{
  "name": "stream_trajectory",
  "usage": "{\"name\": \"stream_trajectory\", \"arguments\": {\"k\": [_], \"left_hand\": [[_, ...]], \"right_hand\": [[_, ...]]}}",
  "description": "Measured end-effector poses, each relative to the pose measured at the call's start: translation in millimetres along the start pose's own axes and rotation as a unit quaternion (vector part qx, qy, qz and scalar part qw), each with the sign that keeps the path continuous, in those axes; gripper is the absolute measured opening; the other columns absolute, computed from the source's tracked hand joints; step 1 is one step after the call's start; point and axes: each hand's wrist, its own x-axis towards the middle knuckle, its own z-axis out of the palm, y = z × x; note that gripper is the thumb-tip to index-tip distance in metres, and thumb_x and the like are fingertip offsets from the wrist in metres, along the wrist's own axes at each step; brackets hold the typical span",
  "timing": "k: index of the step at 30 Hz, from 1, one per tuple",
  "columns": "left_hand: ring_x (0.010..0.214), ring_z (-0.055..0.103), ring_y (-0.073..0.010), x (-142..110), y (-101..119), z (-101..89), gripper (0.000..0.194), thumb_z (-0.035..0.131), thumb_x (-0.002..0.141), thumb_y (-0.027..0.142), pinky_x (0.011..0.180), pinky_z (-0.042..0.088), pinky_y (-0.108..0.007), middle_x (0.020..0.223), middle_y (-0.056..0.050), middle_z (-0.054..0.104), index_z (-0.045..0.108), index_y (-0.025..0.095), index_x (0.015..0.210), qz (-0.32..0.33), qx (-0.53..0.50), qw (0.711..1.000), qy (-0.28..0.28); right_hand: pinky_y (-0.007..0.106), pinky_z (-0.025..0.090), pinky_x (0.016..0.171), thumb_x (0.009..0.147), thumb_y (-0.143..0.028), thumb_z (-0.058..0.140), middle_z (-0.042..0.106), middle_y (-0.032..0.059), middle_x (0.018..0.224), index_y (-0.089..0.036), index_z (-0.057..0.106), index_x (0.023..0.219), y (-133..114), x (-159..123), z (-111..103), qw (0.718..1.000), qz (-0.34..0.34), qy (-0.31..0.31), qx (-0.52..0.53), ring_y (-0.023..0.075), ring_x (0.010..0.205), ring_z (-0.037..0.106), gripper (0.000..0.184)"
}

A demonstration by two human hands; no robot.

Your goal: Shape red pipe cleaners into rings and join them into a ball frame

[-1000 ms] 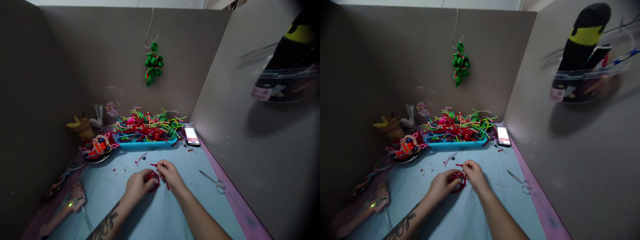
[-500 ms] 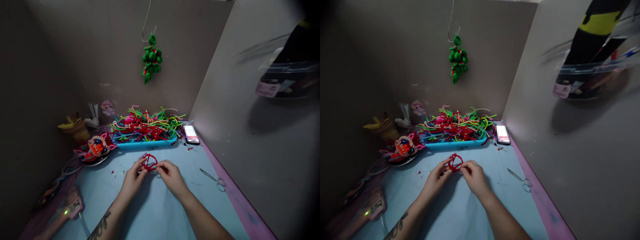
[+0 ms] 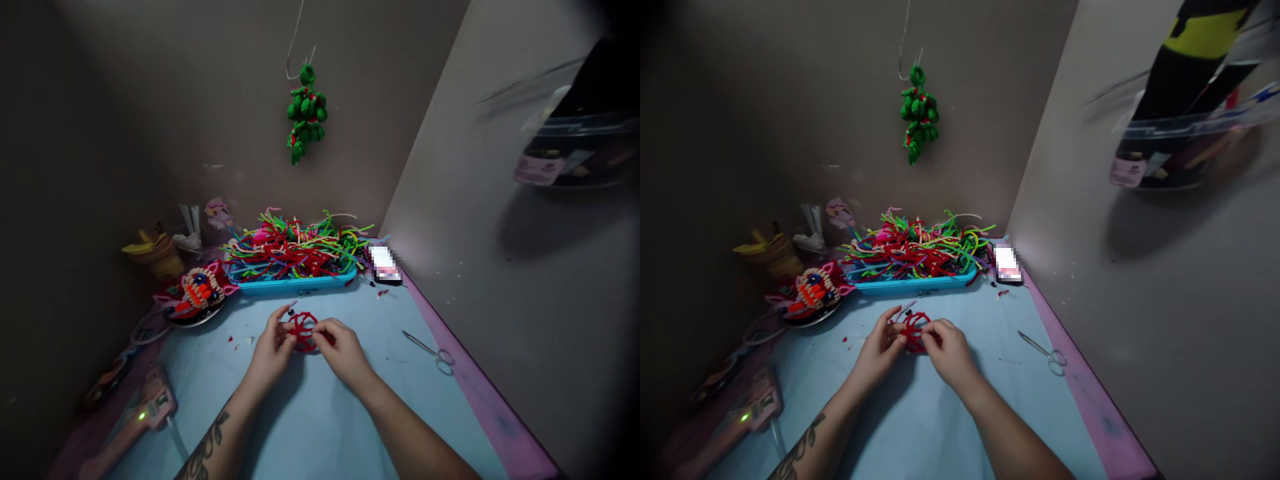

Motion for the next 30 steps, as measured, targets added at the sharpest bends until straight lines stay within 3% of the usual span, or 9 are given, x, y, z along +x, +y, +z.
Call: {"name": "stream_trajectory", "arguments": {"k": [13,23,30], "left_hand": [[0.082,0.062,-0.0166,-1,-6,-0.6,0.063,0.053,0.08,0.023,0.076,0.049,-0.032,0.092,-0.005,0.062,0.028,0.019,0.138,0.004,-0.015,0.999,-0.045],[0.075,0.062,-0.0165,-3,-1,0.0,0.05,0.049,0.077,0.013,0.071,0.05,-0.03,0.084,-0.004,0.063,0.047,0.017,0.126,0.017,0.124,0.992,-0.03],[0.075,0.061,-0.0163,-4,-4,0.8,0.047,0.047,0.079,0.013,0.071,0.05,-0.029,0.086,-0.004,0.062,0.048,0.018,0.125,0.024,0.144,0.989,-0.016]], "right_hand": [[0.026,0.041,0.065,0.081,-0.014,0.052,0.059,0.0022,0.074,-0.02,0.063,0.072,7,-4,10,0.999,-0.008,0.008,-0.047,0.0167,0.072,0.056,0.015],[0.028,0.042,0.069,0.083,-0.013,0.051,0.058,0.0029,0.079,-0.021,0.063,0.077,8,-5,11,0.995,-0.031,-0.013,-0.093,0.018,0.078,0.056,0.016],[0.028,0.043,0.072,0.084,-0.013,0.052,0.061,0.0041,0.086,-0.022,0.065,0.088,3,-8,11,0.99,-0.047,-0.032,-0.126,0.0186,0.082,0.058,0.016]]}}
